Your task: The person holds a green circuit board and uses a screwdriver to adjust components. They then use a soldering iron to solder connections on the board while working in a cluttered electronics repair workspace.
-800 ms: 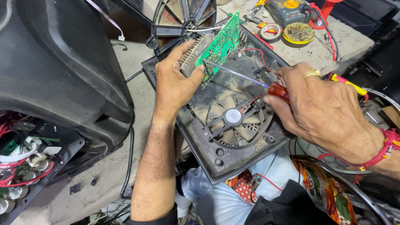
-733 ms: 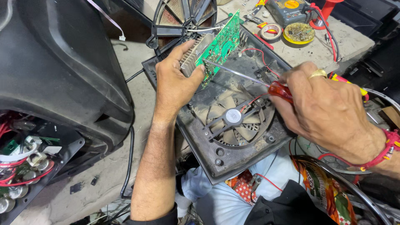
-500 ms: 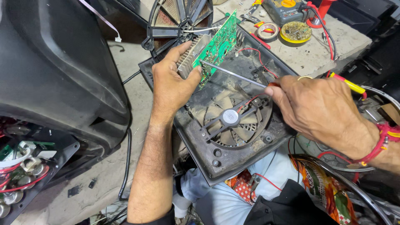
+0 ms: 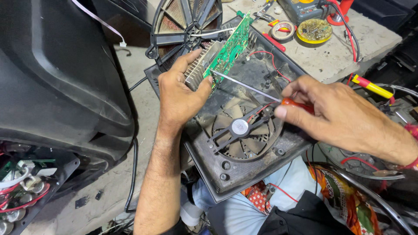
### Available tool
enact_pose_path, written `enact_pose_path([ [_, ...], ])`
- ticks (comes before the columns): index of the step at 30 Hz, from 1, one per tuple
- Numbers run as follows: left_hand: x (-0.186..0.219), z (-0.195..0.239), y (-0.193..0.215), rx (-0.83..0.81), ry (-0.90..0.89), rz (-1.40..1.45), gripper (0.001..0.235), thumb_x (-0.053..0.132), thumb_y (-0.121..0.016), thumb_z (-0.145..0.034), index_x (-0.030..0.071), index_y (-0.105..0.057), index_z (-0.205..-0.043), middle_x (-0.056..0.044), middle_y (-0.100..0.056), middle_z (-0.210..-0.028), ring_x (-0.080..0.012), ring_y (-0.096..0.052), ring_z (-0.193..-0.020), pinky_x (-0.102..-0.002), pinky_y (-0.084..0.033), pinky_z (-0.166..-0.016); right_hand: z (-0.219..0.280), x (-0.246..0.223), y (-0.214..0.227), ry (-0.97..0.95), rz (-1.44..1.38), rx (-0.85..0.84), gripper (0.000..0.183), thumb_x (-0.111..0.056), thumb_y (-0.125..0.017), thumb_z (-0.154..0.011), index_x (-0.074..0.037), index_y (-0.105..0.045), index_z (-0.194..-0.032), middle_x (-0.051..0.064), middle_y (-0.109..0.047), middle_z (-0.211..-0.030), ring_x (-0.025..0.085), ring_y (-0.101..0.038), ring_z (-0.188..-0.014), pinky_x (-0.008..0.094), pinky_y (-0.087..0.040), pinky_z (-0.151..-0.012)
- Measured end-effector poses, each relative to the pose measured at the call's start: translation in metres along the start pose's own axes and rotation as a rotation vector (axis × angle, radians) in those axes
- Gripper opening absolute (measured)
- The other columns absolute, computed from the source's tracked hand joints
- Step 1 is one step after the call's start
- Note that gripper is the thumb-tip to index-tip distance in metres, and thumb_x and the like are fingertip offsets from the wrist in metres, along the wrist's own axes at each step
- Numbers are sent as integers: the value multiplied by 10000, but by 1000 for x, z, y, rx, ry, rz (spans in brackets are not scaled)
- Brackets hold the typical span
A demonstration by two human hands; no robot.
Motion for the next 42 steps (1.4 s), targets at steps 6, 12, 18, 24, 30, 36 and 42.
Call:
enact_pose_path([
  [6, 1, -2, -2, 0, 136, 81, 502, 40, -756, -854, -21, -613, -1332, -112, -806, -1055, -97, -735, -938, -256, -586, -845, 24, -28, -1, 147, 404, 396, 341, -373, -809, -873, -59, -714, -965, 138, -682, -646, 336, -634, -525, 460, -451, -482],
  [12, 3, -1, -3, -30, 70, 25, 500, 57, -756, -875, -10, -583, -1339, -166, -788, -1122, -164, -791, -1014, -283, -602, -871, 19, -20, -6, 87, 433, 337, 375, -326, -763, -912, -25, -722, -1131, 94, -654, -634, 278, -634, -528, 393, -474, -493],
  [18, 5, -2, -3, -22, 61, 3, 507, 62, -750, -869, -9, -583, -1342, -155, -787, -1129, -168, -797, -1007, -284, -605, -867, 28, -30, -2, 227, 520, 482, 264, -293, -783, -906, -52, -711, -985, 118, -701, -772, 302, -651, -582, 412, -465, -501],
  [24, 7, -5, -3, -36, 23, -11, 587, 67, -764, -840, -24, -537, -1374, -168, -764, -1197, -189, -788, -1032, -295, -601, -898, 26, -31, 2, 240, 380, 459, 481, -361, -784, -796, 37, -667, -1040, 117, -639, -756, 290, -638, -602, 391, -491, -522],
  [30, 13, -8, 2, -75, -172, -139, 538, 56, -756, -895, -32, -598, -1402, -227, -713, -1307, -264, -744, -1189, -326, -573, -1028, 29, -35, -4, 168, 531, 447, 269, -300, -815, -842, -62, -730, -934, 111, -647, -691, 306, -636, -548, 444, -446, -470],
  [36, 6, -8, 2, -82, 15, -75, 544, 68, -740, -842, -16, -619, -1366, -196, -760, -1196, -198, -775, -1086, -297, -576, -960, 29, -43, -3, 268, 420, 488, 402, -309, -755, -820, 28, -674, -1025, 132, -634, -792, 296, -624, -583, 392, -455, -471],
  [42, 9, -7, 1, -44, 20, -22, 538, 52, -740, -842, -14, -621, -1362, -188, -769, -1196, -184, -774, -1095, -286, -574, -962, 21, -32, -8, 90, 513, 314, 293, -346, -785, -885, -68, -692, -892, 113, -633, -641, 326, -627, -517, 451, -456, -462],
])
Point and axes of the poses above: each hand's wrist, its own z-axis away from the middle knuckle, its own y-axis out of the back of the hand, x = y × z, the point moved 5 cm from there along -z, towards the middle knuckle
